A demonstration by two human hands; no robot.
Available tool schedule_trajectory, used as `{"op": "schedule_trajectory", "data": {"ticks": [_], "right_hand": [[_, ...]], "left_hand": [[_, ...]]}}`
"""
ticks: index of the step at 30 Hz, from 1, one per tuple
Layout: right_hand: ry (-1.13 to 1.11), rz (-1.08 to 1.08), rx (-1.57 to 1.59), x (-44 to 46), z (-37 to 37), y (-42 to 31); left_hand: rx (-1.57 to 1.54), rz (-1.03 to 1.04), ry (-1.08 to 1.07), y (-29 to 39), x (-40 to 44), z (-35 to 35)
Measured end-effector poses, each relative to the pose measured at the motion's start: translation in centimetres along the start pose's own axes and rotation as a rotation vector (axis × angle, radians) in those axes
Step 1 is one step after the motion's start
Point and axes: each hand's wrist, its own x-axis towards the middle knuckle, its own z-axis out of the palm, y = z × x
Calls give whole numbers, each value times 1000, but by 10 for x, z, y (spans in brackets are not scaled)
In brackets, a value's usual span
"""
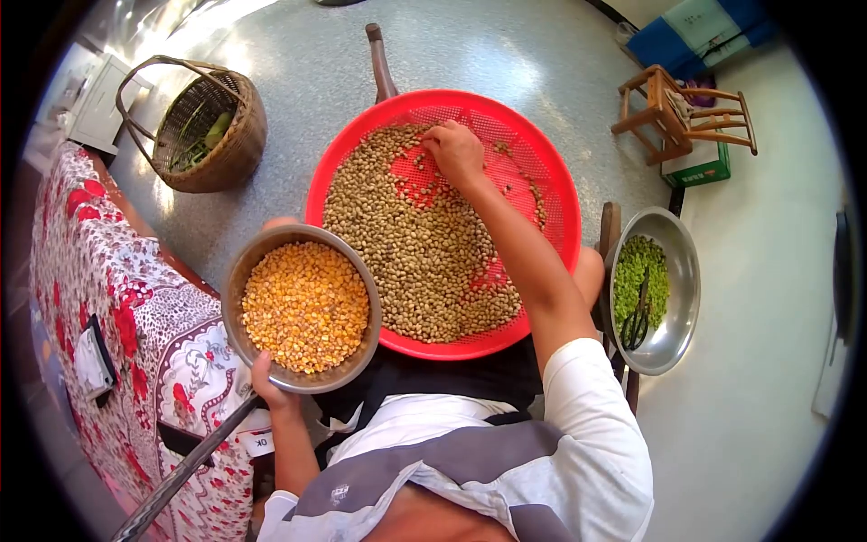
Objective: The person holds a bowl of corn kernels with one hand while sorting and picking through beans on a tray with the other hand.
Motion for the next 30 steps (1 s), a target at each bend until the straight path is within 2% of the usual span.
{"op": "schedule_trajectory", "data": {"ticks": [7, 9, 10, 12, 13, 15, 18, 28, 30], "right_hand": [[19, -27, 22, -23, -6, 5], [-149, 190, 255, -32, -17, 2], [-145, 192, 253, -34, -19, 6], [-352, 578, 1088, -37, -25, 10], [-348, 577, 1086, -40, -28, 9], [-383, 746, 1476, -50, -33, 3], [-396, 818, 1580, -56, -36, 2], [-391, 857, 1713, -70, -43, -5], [-437, 724, 1433, -74, -45, -7]], "left_hand": [[-5, -36, -7, -7, 7, -16], [-56, -36, -21, -4, 7, -11], [-56, -37, -26, -3, 7, -9], [-44, -37, -30, -2, 7, -6], [-46, -37, -33, -1, 6, -4], [-37, -23, -31, 1, 4, 1], [-29, -33, -26, 3, 2, 4], [-8, -24, -30, 2, 3, -1], [2, -28, -12, 1, 4, -3]]}}
